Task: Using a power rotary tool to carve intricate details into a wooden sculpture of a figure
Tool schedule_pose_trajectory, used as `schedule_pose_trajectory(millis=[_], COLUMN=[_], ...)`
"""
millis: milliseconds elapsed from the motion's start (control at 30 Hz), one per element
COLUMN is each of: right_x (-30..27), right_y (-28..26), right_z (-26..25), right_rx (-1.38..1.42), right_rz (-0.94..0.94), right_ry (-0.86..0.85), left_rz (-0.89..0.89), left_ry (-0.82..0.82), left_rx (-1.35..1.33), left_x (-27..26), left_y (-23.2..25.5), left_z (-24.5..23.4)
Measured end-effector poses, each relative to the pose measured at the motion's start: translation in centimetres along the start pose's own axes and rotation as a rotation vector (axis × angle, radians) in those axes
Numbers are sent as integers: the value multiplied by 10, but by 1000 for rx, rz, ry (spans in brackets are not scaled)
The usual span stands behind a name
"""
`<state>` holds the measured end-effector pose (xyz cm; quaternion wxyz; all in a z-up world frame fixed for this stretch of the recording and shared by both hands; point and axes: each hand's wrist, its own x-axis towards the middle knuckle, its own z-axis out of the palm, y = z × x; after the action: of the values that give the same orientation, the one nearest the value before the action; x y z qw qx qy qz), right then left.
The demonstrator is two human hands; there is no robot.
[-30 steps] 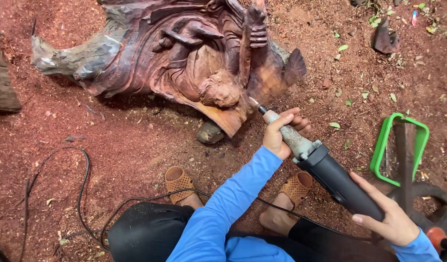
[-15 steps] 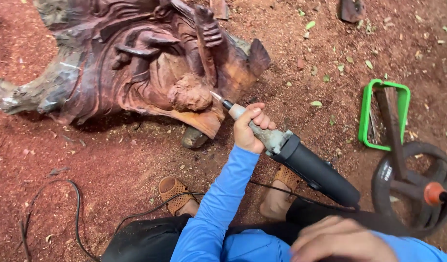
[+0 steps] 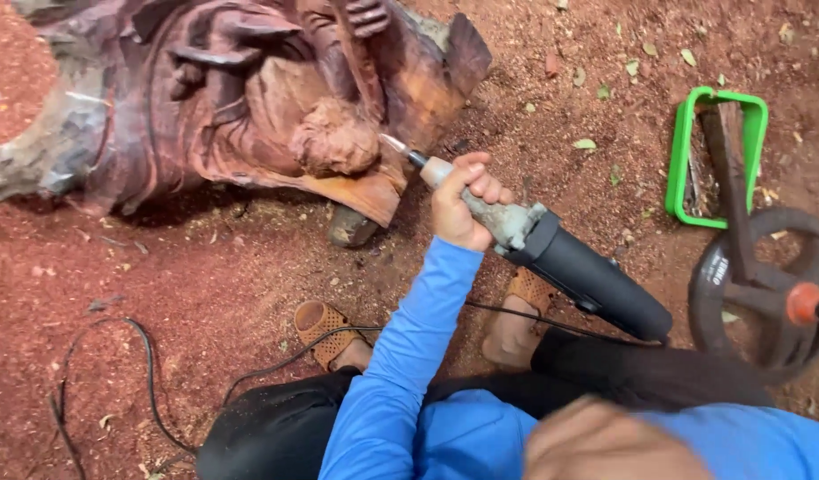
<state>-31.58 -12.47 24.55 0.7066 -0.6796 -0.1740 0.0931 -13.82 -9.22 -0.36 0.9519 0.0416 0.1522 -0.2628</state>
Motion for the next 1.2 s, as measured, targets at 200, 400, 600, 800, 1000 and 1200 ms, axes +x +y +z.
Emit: schedule_pose_trajectory(millis=[200,400,600,800,1000,1200], right_x=[-33,-103,-111,-119,-117,-113], right_y=[85,123,121,130,127,126], right_z=[-162,-221,-233,-248,-248,-247], right_rx=[-881,-438,-436,-347,-338,-357], right_rz=[349,705,641,595,639,669], right_ry=[35,216,527,521,491,469], left_rz=[-23,-18,-52,-10,21,28], left_ry=[2,20,-25,0,13,42], left_rx=[-69,-35,-25,-23,-42,-53], left_x=[21,61,105,97,90,84], left_y=[-8,-20,-37,-38,-41,-41], left_z=[-4,26,31,32,21,14])
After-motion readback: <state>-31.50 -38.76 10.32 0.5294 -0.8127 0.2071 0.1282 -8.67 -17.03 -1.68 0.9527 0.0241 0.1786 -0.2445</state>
